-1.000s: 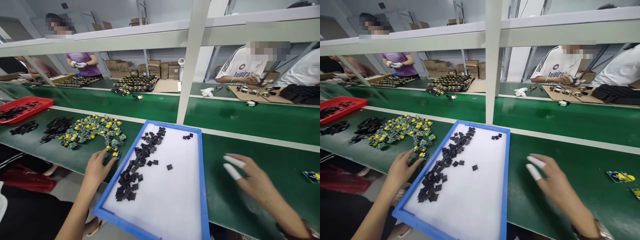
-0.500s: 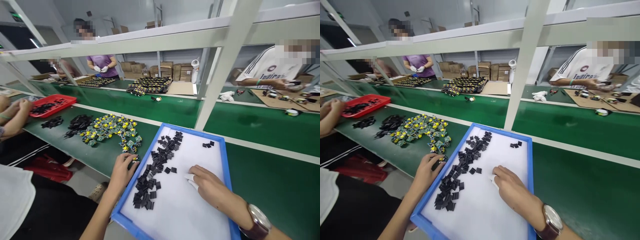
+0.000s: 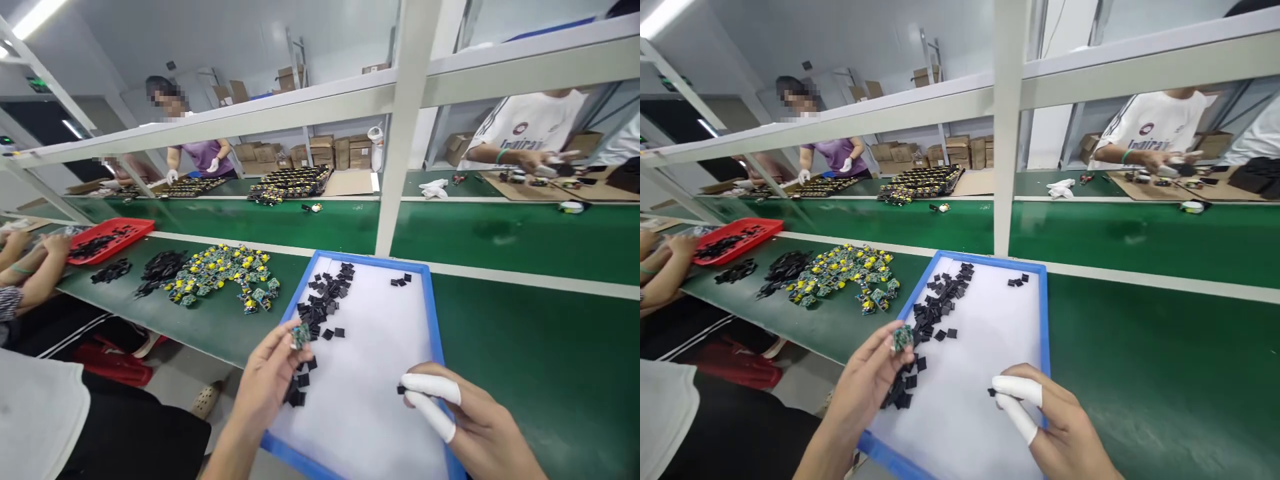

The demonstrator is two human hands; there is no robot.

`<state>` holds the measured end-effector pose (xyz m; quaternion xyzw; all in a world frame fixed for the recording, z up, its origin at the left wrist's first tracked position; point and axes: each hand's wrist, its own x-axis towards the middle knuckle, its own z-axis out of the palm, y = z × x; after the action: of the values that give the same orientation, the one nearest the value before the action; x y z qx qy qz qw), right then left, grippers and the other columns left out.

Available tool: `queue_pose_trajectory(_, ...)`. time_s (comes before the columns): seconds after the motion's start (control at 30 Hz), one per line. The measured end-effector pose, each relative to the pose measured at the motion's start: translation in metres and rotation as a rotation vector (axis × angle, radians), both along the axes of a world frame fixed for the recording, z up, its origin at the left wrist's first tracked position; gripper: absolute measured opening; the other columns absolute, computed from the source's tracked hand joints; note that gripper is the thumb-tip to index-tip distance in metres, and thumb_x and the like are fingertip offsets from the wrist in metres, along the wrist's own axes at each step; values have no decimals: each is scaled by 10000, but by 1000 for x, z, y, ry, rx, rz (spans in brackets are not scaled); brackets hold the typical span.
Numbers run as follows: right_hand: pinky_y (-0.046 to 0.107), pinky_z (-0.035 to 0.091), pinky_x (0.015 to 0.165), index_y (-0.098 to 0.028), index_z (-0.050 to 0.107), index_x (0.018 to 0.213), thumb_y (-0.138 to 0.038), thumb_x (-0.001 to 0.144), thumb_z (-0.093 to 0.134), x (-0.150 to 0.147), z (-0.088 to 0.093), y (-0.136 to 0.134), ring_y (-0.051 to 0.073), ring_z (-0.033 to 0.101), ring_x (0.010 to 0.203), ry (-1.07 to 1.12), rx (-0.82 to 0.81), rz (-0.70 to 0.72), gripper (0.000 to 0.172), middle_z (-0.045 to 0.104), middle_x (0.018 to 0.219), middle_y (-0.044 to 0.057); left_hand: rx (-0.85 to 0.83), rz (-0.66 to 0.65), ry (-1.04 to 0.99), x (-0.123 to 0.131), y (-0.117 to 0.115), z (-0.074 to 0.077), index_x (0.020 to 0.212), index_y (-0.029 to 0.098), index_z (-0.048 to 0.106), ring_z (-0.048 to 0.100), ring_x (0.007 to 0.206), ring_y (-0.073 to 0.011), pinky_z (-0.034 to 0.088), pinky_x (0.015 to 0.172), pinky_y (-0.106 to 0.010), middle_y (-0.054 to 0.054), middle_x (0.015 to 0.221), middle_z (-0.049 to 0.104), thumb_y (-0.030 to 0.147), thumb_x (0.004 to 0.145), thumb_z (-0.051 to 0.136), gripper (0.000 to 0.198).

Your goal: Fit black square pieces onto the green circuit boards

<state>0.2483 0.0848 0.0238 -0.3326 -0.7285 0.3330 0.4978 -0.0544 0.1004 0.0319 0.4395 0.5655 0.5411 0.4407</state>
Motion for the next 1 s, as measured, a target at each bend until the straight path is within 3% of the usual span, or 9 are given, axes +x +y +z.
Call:
queue_pose_trajectory(0.1,272,577,687,-280,705,1198,-12,925,611,-7,2,-11,190,722,803,100,10,-7,394,733,946,46,-185,-173,-505,50,-23,5,1171,151,753,666,765,-149,580,688,-244,-95,956,714,382,839,804,408)
queue_pose_trajectory(0.23,290,569,714,-274,723,1171,-23,911,662,-8,4,-21,180,705,799,203,-35,-48,366,713,914,39,-272,-364,-706,89,-42,-1,1119,138,778,566,601,-90,500,534,-196,-91,893,707,365,844,804,357)
queue_pose_trajectory(0.4,319,581,763,-285,749,1124,-41,916,656,-3,5,-30,197,716,861,293,-116,-41,334,730,965,44,-321,-413,-676,107,-50,-7,1063,95,800,664,825,-184,571,737,-257,-129,921,710,351,861,784,326)
queue_pose_trajectory(0.53,288,586,760,-278,745,1105,-53,903,677,-3,0,-34,181,726,830,294,-153,-71,311,755,933,23,-297,-384,-629,112,-55,-8,1077,190,786,630,727,-144,571,603,-251,-92,1033,686,300,831,809,270)
queue_pose_trajectory(0.63,252,577,734,-272,749,1067,-63,886,702,-5,-6,-36,157,716,789,277,-161,-146,281,747,896,3,-284,-353,-581,112,-58,-11,1017,212,787,605,656,-129,551,552,-243,-60,906,665,365,859,780,221)
queue_pose_trajectory(0.7,253,577,738,-264,754,1049,-70,889,696,-5,-9,-38,156,715,789,270,-174,-150,259,746,891,4,-265,-374,-547,112,-60,-14,1056,206,792,613,660,-127,544,571,-235,-60,896,658,390,791,843,327)
queue_pose_trajectory(0.8,267,582,725,-244,756,1024,-76,886,689,-4,-11,-40,165,706,782,267,-211,-145,228,741,883,15,-211,-427,-478,112,-62,-16,1130,215,781,604,644,-101,520,544,-210,-81,1061,663,296,663,937,498)
queue_pose_trajectory(0.93,291,577,700,-240,749,1024,-79,899,673,-3,-10,-43,180,692,784,338,-241,-138,217,724,899,36,-215,-438,-508,112,-62,-13,1188,254,753,620,582,-127,536,556,-241,-25,757,648,359,830,811,377)
queue_pose_trajectory(1.0,304,576,717,-254,750,1035,-74,908,666,-3,-10,-45,187,696,811,375,-243,-113,236,717,913,38,-201,-424,-504,112,-62,-11,1142,226,776,673,717,-171,575,673,-283,-65,860,681,379,842,796,337)
